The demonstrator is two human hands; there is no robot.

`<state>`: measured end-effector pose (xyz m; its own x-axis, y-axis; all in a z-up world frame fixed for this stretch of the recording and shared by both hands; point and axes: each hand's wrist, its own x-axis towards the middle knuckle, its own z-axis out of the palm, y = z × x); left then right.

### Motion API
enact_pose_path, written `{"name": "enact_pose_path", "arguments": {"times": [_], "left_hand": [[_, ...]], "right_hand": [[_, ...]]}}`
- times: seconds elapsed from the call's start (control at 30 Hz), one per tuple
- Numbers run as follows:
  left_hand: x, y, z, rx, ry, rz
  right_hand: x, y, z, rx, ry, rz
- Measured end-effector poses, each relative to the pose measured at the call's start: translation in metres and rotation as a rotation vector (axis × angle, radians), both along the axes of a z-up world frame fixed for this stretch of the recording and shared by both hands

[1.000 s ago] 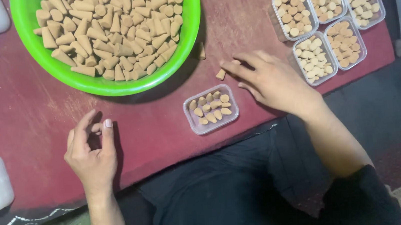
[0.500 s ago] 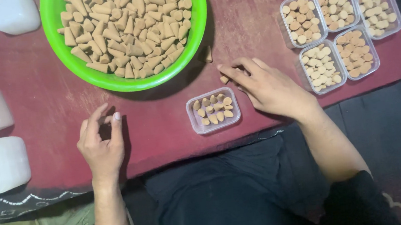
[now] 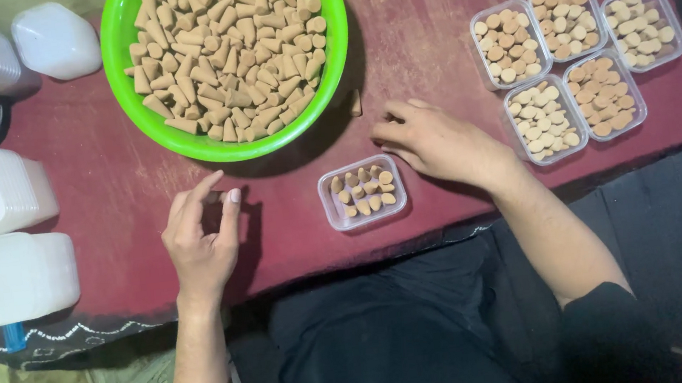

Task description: Packaging incense cones from a large bowl into small plastic containers.

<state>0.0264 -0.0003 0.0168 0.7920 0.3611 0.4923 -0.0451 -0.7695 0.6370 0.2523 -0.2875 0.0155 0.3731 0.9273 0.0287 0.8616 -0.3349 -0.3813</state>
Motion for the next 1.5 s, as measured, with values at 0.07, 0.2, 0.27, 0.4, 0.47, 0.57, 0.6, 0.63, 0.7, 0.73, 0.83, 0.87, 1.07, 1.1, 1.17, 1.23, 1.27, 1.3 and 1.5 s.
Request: {"name": "enact_pose_path", "arguments": {"times": [0.07,0.2,0.27,0.4,0.47,0.57,0.6,0.63,0.7,0.73,0.83,0.87,1.07,1.1,1.17,1.23,1.27,1.3,1.5], "left_hand": [[0.003,-0.003,0.003,-0.005,-0.010,-0.005],[0.012,-0.008,0.021,0.008,-0.039,-0.047],[0.016,-0.005,0.024,0.010,-0.074,-0.051],[0.028,0.001,0.039,0.027,-0.140,-0.114],[0.040,0.009,0.043,0.052,-0.175,-0.122],[0.064,0.023,0.048,0.093,-0.193,-0.167],[0.070,0.026,0.050,0.112,-0.173,-0.195],[0.083,0.031,0.051,0.118,-0.180,-0.184],[0.107,0.038,0.050,0.156,-0.126,-0.252],[0.122,0.040,0.047,0.154,-0.128,-0.253],[0.166,0.039,0.037,0.165,-0.080,-0.269],[0.180,0.039,0.035,0.183,0.075,-0.261],[0.236,0.035,0.020,0.253,0.360,-0.177],[0.242,0.036,0.017,0.289,0.361,-0.147],[0.247,0.036,0.015,0.256,0.380,-0.153],[0.250,0.035,0.012,0.224,0.403,-0.162],[0.252,0.035,0.012,0.202,0.411,-0.154],[0.254,0.035,0.011,0.179,0.419,-0.145],[0.222,0.046,0.033,0.192,0.288,-0.115]], "right_hand": [[0.004,0.004,0.003,0.036,0.023,0.001],[0.007,0.022,0.028,0.126,0.017,0.003],[0.015,0.030,0.011,0.133,-0.013,-0.013],[0.030,0.041,-0.021,0.140,-0.021,-0.036],[0.025,0.045,-0.012,0.125,-0.026,-0.042],[0.021,0.050,-0.013,0.099,-0.041,-0.070],[0.018,0.051,-0.017,0.091,-0.046,-0.082],[0.021,0.055,-0.014,0.096,-0.053,-0.071],[0.020,0.055,-0.011,0.112,-0.050,-0.085],[0.022,0.054,-0.013,0.110,-0.051,-0.086],[0.024,0.047,-0.012,0.130,-0.018,-0.075],[0.023,0.046,-0.006,0.166,0.061,-0.082],[0.024,0.030,0.013,0.270,0.212,-0.178],[0.022,0.028,0.022,0.305,0.233,-0.189],[0.022,0.026,0.034,0.340,0.261,-0.233],[0.020,0.030,0.047,0.375,0.294,-0.279],[0.018,0.036,0.055,0.480,0.309,-0.239],[0.016,0.041,0.064,0.586,0.323,-0.199],[0.029,0.088,0.068,0.661,0.205,-0.147]]}}
